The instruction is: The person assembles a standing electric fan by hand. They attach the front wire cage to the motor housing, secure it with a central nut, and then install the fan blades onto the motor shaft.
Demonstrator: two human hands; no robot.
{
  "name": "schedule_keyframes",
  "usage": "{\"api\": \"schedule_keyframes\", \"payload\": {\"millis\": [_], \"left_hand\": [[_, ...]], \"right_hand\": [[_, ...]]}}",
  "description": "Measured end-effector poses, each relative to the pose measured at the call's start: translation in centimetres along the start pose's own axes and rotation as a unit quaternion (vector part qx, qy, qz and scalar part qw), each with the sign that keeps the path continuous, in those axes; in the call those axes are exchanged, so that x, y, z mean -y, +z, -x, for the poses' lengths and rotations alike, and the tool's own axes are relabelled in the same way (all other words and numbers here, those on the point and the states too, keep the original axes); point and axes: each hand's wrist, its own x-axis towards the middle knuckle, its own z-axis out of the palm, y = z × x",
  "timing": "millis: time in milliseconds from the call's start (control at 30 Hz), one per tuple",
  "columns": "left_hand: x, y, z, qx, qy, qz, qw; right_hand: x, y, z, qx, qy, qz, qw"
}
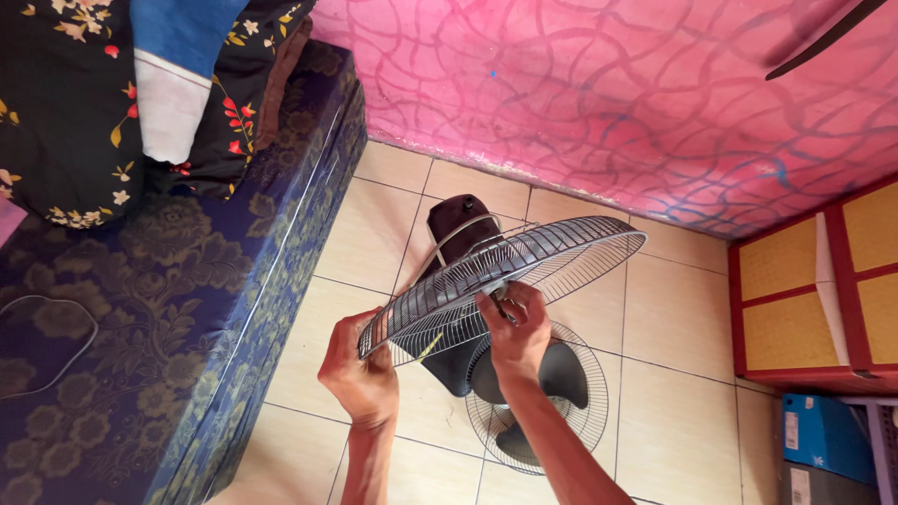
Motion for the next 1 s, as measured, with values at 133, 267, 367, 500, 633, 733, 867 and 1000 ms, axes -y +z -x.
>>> {"api": "schedule_keyframes", "payload": {"millis": [133, 267, 367, 500, 633, 733, 867, 1000], "left_hand": [[0.2, 0.0, -0.2, 0.006, 0.002, 0.001, 1.0], [0.5, 0.1, 0.0, 0.008, -0.006, -0.003, 1.0], [0.7, 0.2, 0.0, 0.004, 0.0, -0.005, 1.0], [0.8, 0.2, 0.1, 0.005, -0.016, -0.001, 1.0], [0.7, 0.2, 0.3, 0.006, -0.019, 0.005, 1.0], [0.9, 0.1, 0.6, 0.013, -0.011, 0.002, 1.0], [1.3, 0.1, 1.0, 0.02, -0.022, 0.0, 1.0], [1.6, 0.0, 1.2, 0.037, -0.021, -0.004, 0.999]], "right_hand": [[-0.3, 0.1, -0.2, -0.019, 0.031, 0.076, 0.996], [-1.3, 0.4, -0.5, -0.014, 0.1, -0.092, 0.991], [-1.3, 0.3, -0.4, -0.019, 0.124, -0.063, 0.99], [-0.7, 0.1, -0.2, 0.002, 0.035, -0.009, 0.999], [0.3, -0.5, 0.0, 0.003, -0.055, 0.082, 0.995], [0.6, -0.8, -0.2, 0.018, -0.01, 0.096, 0.995], [-0.7, -1.0, -1.7, 0.092, 0.096, -0.117, 0.984], [-2.2, -2.1, -2.5, 0.143, 0.193, -0.25, 0.938]]}}
